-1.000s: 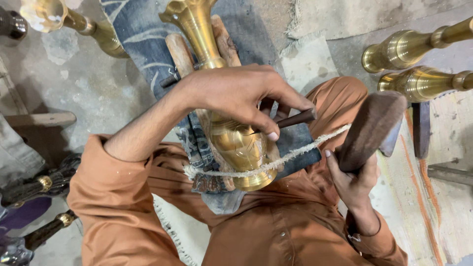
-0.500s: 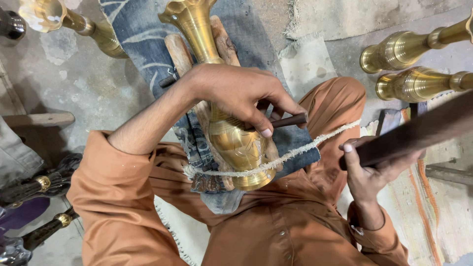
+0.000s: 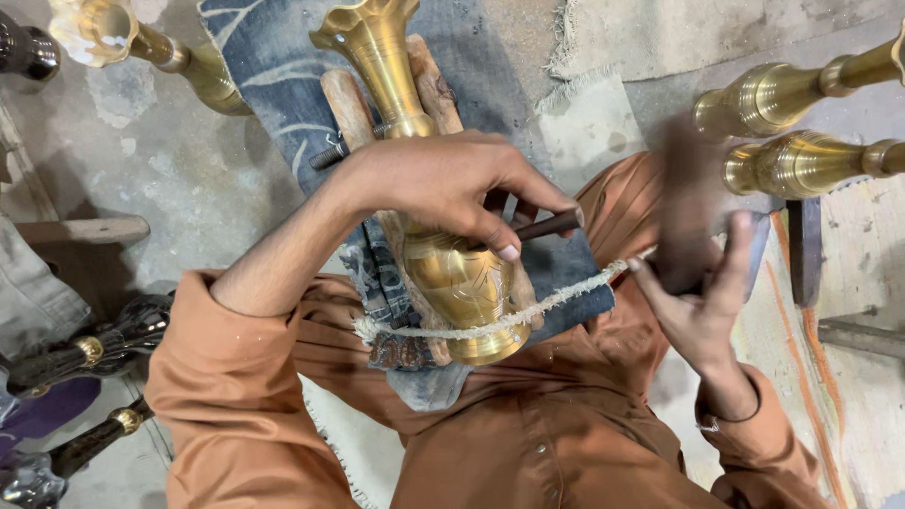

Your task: The person sits on the floor with a brass vase held against a padded rest and uses a small chisel, striking it with a wooden mallet to engrave decorative patterns into the vase surface, repositioning the chisel repeatedly across different areas of the design.

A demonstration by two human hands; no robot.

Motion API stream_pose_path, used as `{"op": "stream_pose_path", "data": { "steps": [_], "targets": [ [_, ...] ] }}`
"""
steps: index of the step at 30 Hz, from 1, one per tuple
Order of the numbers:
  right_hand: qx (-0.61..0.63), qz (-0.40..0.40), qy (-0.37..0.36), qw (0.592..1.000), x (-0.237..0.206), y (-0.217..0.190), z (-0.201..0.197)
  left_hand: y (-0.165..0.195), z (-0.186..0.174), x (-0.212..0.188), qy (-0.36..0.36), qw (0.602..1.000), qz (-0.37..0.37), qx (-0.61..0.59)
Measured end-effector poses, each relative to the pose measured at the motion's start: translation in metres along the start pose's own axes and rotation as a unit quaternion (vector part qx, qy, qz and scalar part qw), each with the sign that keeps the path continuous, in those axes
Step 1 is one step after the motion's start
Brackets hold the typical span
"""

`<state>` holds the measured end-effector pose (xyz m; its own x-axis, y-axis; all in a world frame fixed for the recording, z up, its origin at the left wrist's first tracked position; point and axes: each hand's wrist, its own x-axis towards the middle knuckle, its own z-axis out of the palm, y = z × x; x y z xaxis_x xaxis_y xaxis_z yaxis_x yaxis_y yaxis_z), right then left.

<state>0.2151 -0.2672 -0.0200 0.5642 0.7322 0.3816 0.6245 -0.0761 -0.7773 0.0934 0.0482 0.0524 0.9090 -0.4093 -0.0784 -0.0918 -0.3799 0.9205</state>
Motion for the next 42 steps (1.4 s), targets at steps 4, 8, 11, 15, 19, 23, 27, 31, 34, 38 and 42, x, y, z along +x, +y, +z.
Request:
{"op": "stream_pose_path", "data": {
  "steps": [4, 8, 11, 15, 19, 23, 27, 31, 34, 38, 42],
  "targets": [
    [-0.034, 0.031, -0.058, 0.997, 0.005, 0.015, -0.003, 0.000, 0.007, -0.010, 0.081, 0.993, -0.010, 0.081],
    [-0.012, 0.047, -0.062, 0.997, 0.016, 0.021, -0.009, 0.004, 0.008, -0.018, 0.114, 0.992, -0.010, 0.045],
    [-0.085, -0.040, -0.132, 0.987, 0.030, 0.023, -0.016, 0.010, 0.013, -0.022, 0.114, 0.988, -0.103, 0.030],
    [-0.126, -0.085, -0.065, 0.986, 0.051, 0.022, -0.025, 0.018, 0.027, -0.030, 0.233, 0.968, -0.043, 0.088],
    [-0.135, -0.095, -0.192, 0.967, 0.078, 0.026, -0.034, 0.027, 0.042, -0.038, 0.315, 0.943, -0.067, 0.076],
    [-0.087, -0.044, -0.213, 0.972, 0.109, 0.020, -0.038, 0.037, 0.053, -0.042, 0.386, 0.917, -0.090, 0.049],
    [-0.176, -0.200, -0.279, 0.922, 0.144, -0.003, -0.039, 0.045, 0.061, -0.044, 0.421, 0.892, -0.166, 0.014],
    [-0.148, -0.131, -0.300, 0.933, 0.167, -0.027, -0.035, 0.049, 0.075, -0.041, 0.482, 0.862, -0.156, 0.015],
    [-0.274, -0.156, -0.340, 0.886, 0.181, -0.038, -0.036, 0.050, 0.086, -0.039, 0.533, 0.833, -0.143, 0.053],
    [-0.289, -0.203, -0.372, 0.859, 0.199, -0.047, -0.036, 0.053, 0.097, -0.038, 0.574, 0.799, -0.173, 0.046],
    [-0.208, -0.171, -0.323, 0.907, 0.216, -0.056, -0.031, 0.052, 0.102, -0.036, 0.597, 0.784, -0.170, 0.008]
  ]
}}
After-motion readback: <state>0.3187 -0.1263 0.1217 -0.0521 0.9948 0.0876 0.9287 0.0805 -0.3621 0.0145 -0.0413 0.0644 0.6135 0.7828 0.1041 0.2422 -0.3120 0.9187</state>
